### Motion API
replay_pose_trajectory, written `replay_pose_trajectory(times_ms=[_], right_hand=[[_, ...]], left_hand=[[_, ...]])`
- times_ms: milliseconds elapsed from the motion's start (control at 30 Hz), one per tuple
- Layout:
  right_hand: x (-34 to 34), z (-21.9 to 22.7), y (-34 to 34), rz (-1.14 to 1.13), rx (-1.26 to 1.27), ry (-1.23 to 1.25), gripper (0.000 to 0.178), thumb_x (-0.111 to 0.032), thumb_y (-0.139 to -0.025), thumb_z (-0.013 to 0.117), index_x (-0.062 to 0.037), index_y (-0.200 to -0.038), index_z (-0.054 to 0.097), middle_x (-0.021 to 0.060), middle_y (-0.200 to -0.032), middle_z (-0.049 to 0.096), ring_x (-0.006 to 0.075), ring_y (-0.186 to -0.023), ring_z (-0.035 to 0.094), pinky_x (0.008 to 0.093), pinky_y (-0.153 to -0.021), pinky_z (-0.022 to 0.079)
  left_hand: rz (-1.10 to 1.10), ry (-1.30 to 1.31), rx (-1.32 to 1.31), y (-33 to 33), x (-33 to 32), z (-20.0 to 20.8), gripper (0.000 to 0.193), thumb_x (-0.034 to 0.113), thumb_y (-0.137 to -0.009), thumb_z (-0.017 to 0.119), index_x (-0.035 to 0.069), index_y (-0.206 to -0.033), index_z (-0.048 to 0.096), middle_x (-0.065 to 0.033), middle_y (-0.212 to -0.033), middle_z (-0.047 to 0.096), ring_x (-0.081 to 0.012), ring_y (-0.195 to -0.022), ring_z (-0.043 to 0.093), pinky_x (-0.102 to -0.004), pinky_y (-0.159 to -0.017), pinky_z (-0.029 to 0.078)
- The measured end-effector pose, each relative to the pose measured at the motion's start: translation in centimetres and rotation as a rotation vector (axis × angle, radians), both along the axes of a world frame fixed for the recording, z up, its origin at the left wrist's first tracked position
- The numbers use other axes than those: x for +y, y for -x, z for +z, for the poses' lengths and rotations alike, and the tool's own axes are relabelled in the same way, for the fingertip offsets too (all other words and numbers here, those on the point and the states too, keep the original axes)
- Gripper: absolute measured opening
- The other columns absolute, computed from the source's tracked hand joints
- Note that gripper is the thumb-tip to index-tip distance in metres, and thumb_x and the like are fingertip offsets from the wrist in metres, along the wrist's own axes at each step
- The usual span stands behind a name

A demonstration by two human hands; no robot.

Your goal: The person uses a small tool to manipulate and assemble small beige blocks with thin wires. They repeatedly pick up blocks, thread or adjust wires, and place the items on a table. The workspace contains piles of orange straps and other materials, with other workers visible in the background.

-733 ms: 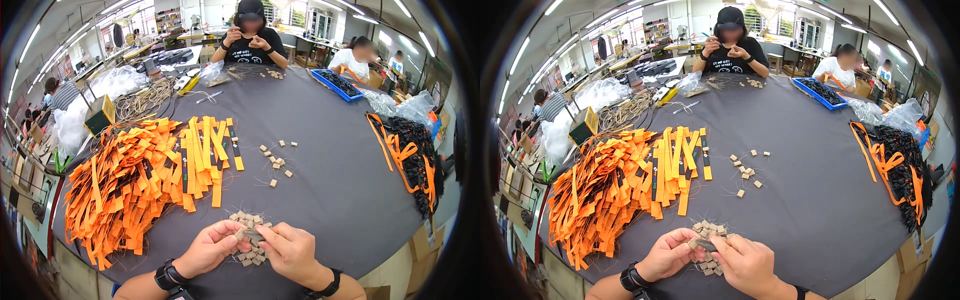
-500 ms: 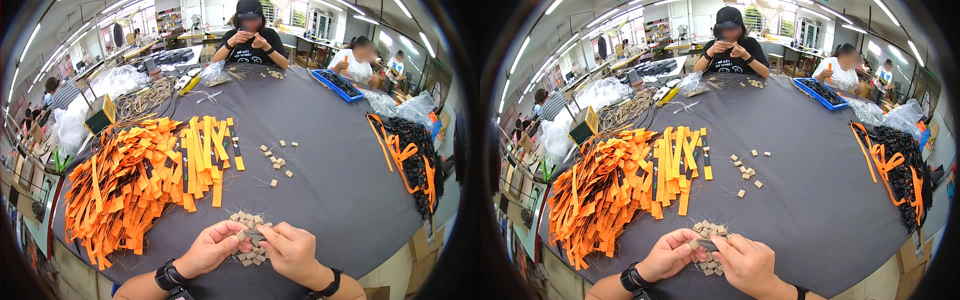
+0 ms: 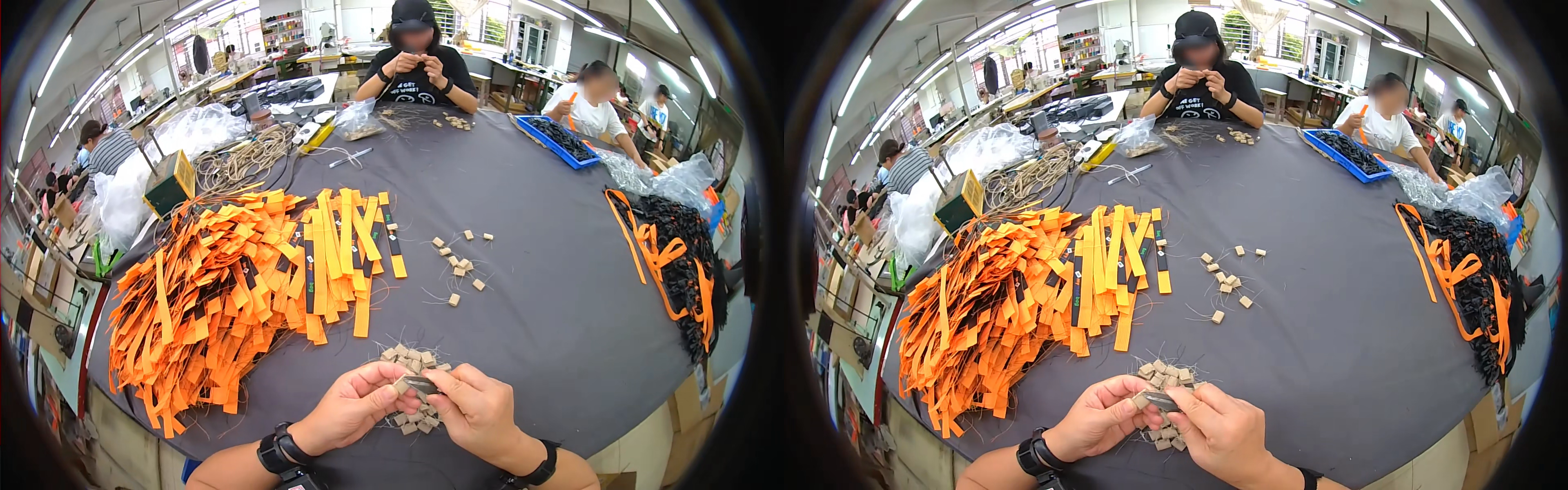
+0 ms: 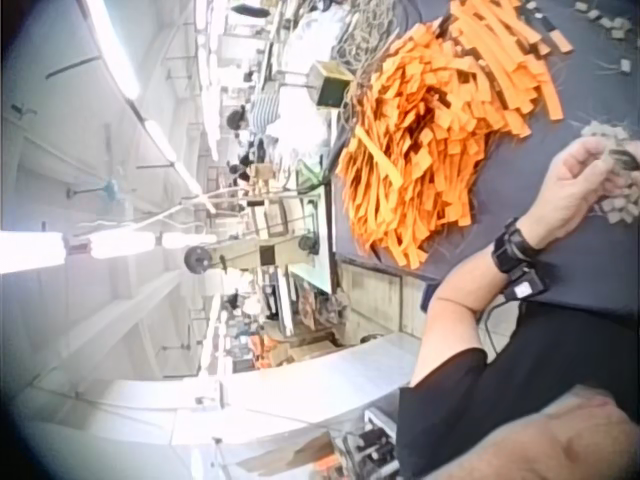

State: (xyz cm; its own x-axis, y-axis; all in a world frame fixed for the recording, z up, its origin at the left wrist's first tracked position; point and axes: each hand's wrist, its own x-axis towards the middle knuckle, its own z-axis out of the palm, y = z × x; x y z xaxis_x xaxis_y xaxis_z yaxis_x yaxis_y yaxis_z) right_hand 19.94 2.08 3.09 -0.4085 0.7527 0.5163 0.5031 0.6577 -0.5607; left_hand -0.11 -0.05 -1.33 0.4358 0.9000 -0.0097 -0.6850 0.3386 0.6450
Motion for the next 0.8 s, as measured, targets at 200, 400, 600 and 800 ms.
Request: replay_pose_trajectory(times_ms=[200,400,600,800], right_hand=[[0.11,-0.73,-0.22,0.014,0.029,0.079,0.027,-0.004,-0.076,0.071,-0.0071,-0.103,0.067,0.0046,-0.073,0.059,0.0169,-0.053,0.056,0.0272,-0.048,0.044],[-0.13,-0.40,-0.26,0.023,0.070,0.182,0.024,-0.005,-0.077,0.071,-0.0045,-0.101,0.066,0.0057,-0.071,0.057,0.0173,-0.053,0.054,0.0272,-0.048,0.042],[0.03,-0.08,-0.34,0.008,0.077,0.178,0.024,-0.006,-0.076,0.072,-0.0050,-0.100,0.067,0.0056,-0.070,0.057,0.0183,-0.053,0.054,0.0275,-0.048,0.042],[-0.24,0.10,-0.23,-0.014,-0.039,-0.007,0.025,-0.009,-0.074,0.073,-0.0081,-0.098,0.067,0.0037,-0.070,0.057,0.0198,-0.049,0.053,0.0293,-0.045,0.042]], left_hand=[[0.004,-0.013,-0.002,0.00,-0.05,-0.08,0.027,0.011,-0.098,0.051,0.000,-0.123,0.050,-0.0127,-0.111,0.063,-0.0219,-0.103,0.062,-0.0359,-0.096,0.048],[0.016,-0.027,0.042,0.06,-0.10,-0.27,0.027,0.008,-0.098,0.051,0.000,-0.123,0.049,-0.0133,-0.111,0.063,-0.0217,-0.103,0.062,-0.0349,-0.095,0.049],[0.030,-0.025,0.050,0.07,-0.08,-0.30,0.027,0.007,-0.098,0.051,-0.001,-0.123,0.049,-0.0132,-0.110,0.063,-0.0207,-0.102,0.063,-0.0336,-0.094,0.049],[0.054,-0.030,0.111,0.03,0.00,0.04,0.026,0.009,-0.097,0.053,-0.001,-0.121,0.051,-0.0123,-0.108,0.063,-0.0210,-0.101,0.063,-0.0346,-0.093,0.049]])
